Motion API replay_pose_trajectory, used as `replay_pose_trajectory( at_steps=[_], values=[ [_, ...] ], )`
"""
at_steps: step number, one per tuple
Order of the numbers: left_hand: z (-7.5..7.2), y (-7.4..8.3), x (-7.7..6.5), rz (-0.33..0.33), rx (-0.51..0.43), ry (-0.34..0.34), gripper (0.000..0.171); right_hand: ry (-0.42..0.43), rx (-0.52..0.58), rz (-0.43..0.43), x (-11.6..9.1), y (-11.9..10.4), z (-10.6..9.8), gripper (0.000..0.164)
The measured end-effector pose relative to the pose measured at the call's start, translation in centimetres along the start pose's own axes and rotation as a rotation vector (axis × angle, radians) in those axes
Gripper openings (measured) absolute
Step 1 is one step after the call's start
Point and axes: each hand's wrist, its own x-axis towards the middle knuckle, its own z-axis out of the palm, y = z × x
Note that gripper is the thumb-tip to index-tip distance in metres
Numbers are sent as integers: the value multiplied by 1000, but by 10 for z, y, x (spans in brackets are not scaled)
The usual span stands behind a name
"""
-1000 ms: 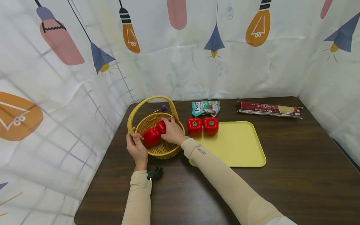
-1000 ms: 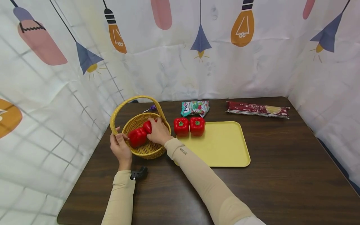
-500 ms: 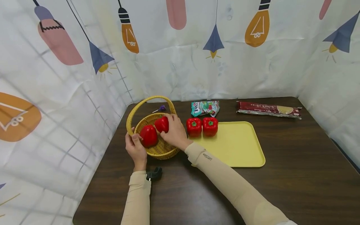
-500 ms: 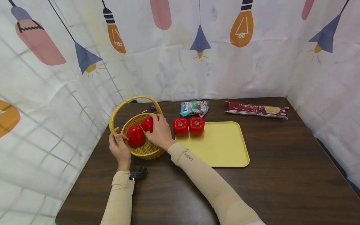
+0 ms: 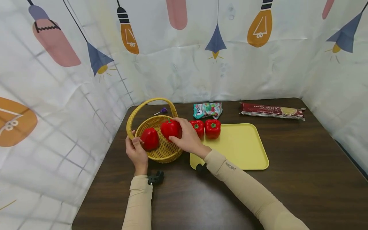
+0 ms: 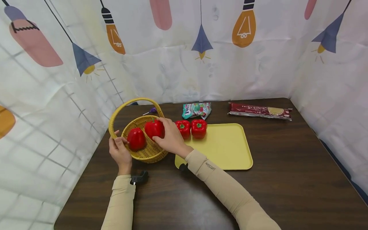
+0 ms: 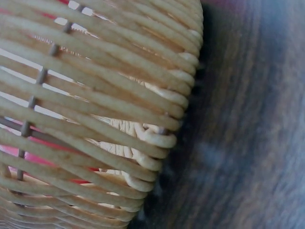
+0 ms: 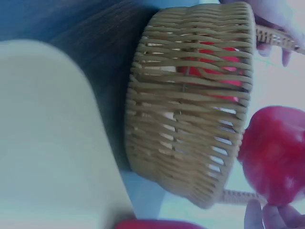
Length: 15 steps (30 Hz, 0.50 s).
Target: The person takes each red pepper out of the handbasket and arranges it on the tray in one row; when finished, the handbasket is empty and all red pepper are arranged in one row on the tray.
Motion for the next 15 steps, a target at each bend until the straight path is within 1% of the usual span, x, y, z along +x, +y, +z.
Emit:
replay_pose_trajectory(
  at_steps=[5,8,12,15],
  values=[
    [-1,0,-1,0,7,5,30,1,36,-31,-14,4,-16,69],
    [0,0,-1,-4,2,6,29,16,46,-34,-23,11,-28,69],
    [0,2,-1,4,6,5,33,39,43,-21,-33,21,-49,67],
    [0,2,0,12,9,10,37,62,70,-7,-38,30,-63,68]
  ],
)
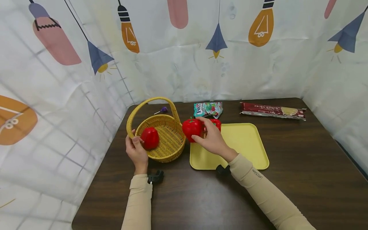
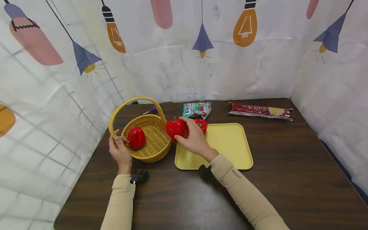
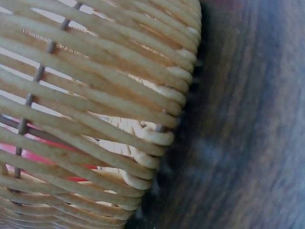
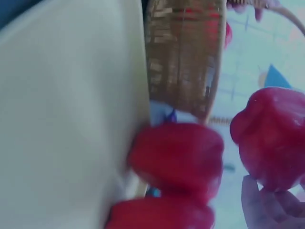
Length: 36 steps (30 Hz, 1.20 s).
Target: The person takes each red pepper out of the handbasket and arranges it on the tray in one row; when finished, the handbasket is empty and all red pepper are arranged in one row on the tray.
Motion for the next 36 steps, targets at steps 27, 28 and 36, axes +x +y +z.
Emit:
replay_pose_trajectory(
  at_steps=[27,28,36],
  values=[
    [-3,-13,0,-14,13,-10,39,62,-98,87,-7,39,-99,80],
    [-2,-9,0,-8,17,-13,41,62,-100,88,-8,40,-102,80],
    [1,2,-1,8,13,-9,43,69,-142,109,-11,53,-125,76]
  ],
)
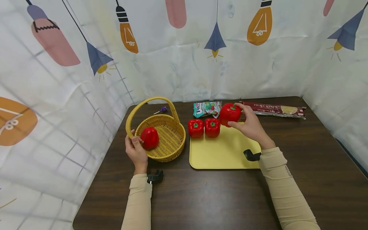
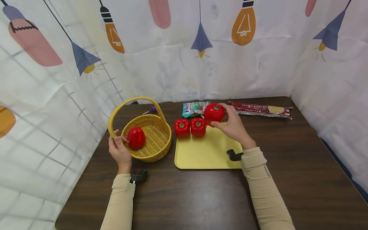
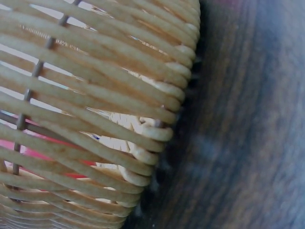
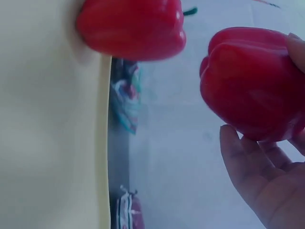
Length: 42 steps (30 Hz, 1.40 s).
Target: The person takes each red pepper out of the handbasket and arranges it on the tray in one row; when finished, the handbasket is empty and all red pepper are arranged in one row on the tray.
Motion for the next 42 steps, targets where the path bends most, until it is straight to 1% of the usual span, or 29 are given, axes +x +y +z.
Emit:
replay_pose_trajectory(
  at_steps=[2,5,9,15,19,26,31,36,42],
  values=[
    [0,0,0,5,7,-1,41,-19,-3,19,0,5,-4,76],
    [0,0,0,3,6,-4,37,-68,-7,67,0,13,-9,76],
    [-1,-2,0,-9,6,-9,36,-141,-24,120,-1,24,-10,77],
    [-1,-2,0,-6,4,-11,41,-186,-82,132,-1,42,-6,82],
    [-1,-3,0,-11,-2,-10,42,-211,-105,136,0,50,-4,83],
    [-1,-3,0,-18,9,-13,30,-277,-122,118,1,55,-2,79],
    [-1,-3,0,-19,11,-12,27,-310,-114,110,2,55,-1,80],
    [-1,-2,0,-14,16,-11,27,-312,-96,116,2,54,0,80],
    [0,-1,0,-17,19,-11,29,-300,-73,143,0,52,2,73]
  ],
)
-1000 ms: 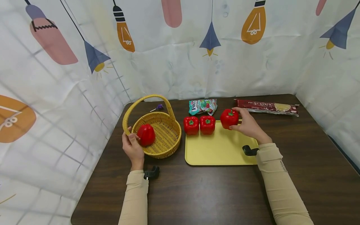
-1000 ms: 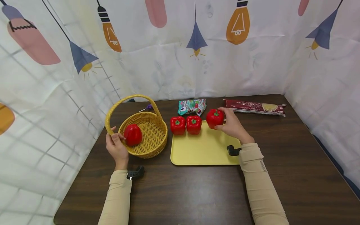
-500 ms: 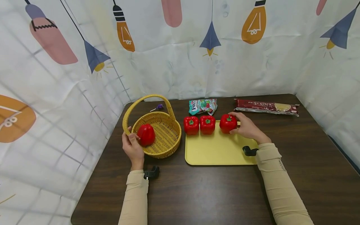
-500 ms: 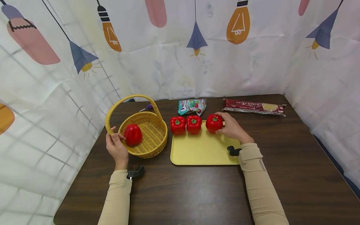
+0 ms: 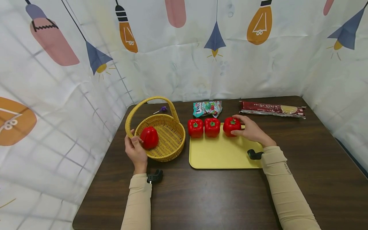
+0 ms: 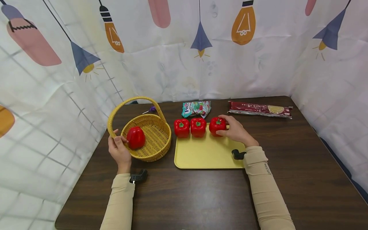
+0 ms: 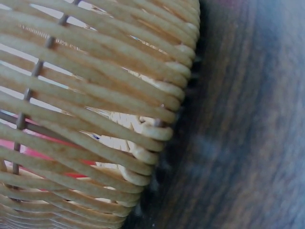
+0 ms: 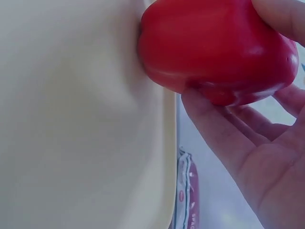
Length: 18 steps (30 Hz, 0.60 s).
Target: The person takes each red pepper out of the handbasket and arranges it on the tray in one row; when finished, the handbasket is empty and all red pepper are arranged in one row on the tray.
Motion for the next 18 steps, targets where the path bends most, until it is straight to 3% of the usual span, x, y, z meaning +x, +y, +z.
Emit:
replay_pose_trajectory(
  at_steps=[8,18],
  values=[
    [0,0,0,3,-8,2,41,5,23,-2,2,-3,5,76],
    [-1,-1,1,-4,-19,-7,27,-25,38,3,3,-1,6,79]
  ],
)
